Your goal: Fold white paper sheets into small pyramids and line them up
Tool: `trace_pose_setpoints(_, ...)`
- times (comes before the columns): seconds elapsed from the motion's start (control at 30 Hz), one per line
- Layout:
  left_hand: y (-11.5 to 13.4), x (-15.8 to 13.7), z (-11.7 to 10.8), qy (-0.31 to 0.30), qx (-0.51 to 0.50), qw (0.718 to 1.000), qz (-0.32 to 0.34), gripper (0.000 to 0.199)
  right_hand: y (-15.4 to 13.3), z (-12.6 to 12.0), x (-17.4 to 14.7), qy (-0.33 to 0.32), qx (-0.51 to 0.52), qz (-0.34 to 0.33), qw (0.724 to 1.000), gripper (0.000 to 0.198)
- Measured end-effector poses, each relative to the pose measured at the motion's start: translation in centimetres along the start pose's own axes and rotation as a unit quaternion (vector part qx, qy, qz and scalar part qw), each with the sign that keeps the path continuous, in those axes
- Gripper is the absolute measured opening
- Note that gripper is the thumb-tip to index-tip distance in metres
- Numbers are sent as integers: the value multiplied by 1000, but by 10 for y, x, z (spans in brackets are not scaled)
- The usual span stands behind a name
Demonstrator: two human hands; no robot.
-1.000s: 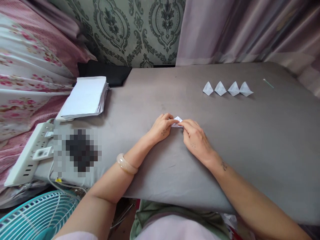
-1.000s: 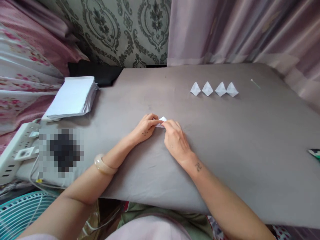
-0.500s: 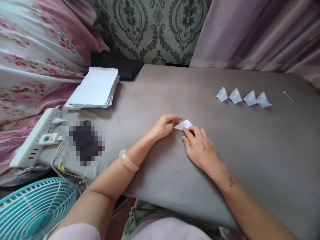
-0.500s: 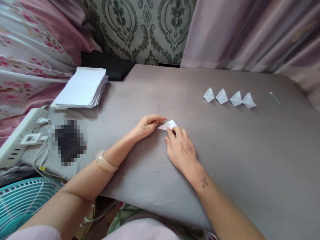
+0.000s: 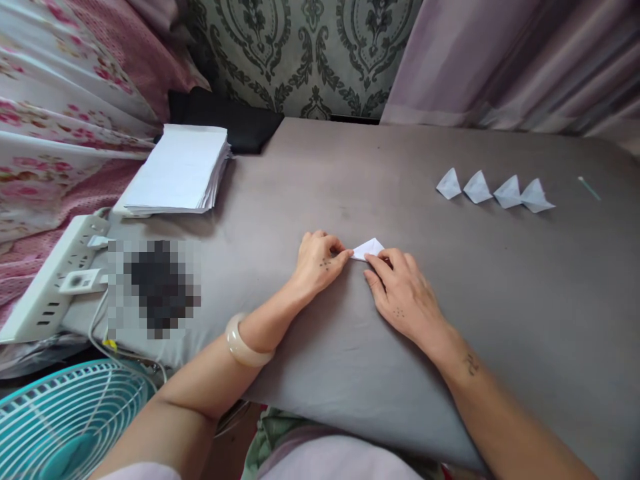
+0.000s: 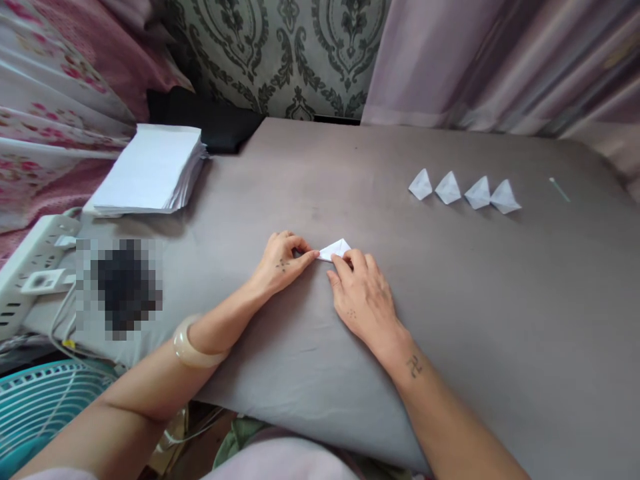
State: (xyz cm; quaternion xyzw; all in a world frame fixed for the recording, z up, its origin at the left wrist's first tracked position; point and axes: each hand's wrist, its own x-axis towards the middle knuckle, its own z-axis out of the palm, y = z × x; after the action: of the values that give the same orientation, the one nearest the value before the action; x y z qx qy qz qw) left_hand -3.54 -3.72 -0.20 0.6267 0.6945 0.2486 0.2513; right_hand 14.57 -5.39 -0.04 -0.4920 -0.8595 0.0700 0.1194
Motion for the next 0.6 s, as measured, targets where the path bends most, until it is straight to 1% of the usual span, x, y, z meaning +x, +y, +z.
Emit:
trace_pose_setpoints(0.17,-5,3,7,12,25,999,18,17,11,0,1,6,75,-17,997,37)
trace_pose_setpoints(0.33,-5,3,7,8,33,999,22,17,21,-4,-1,-2,134,-29,991,39)
trace_pose_setpoints(0.43,-4,3,6,3,37,999,18,17,20,-6,-4,-13,118,-29,992,39)
trace_pose_setpoints(0.6,-6,1,8,9,53,998,34,19,11,-6,-5,-37,44,-15,998,40)
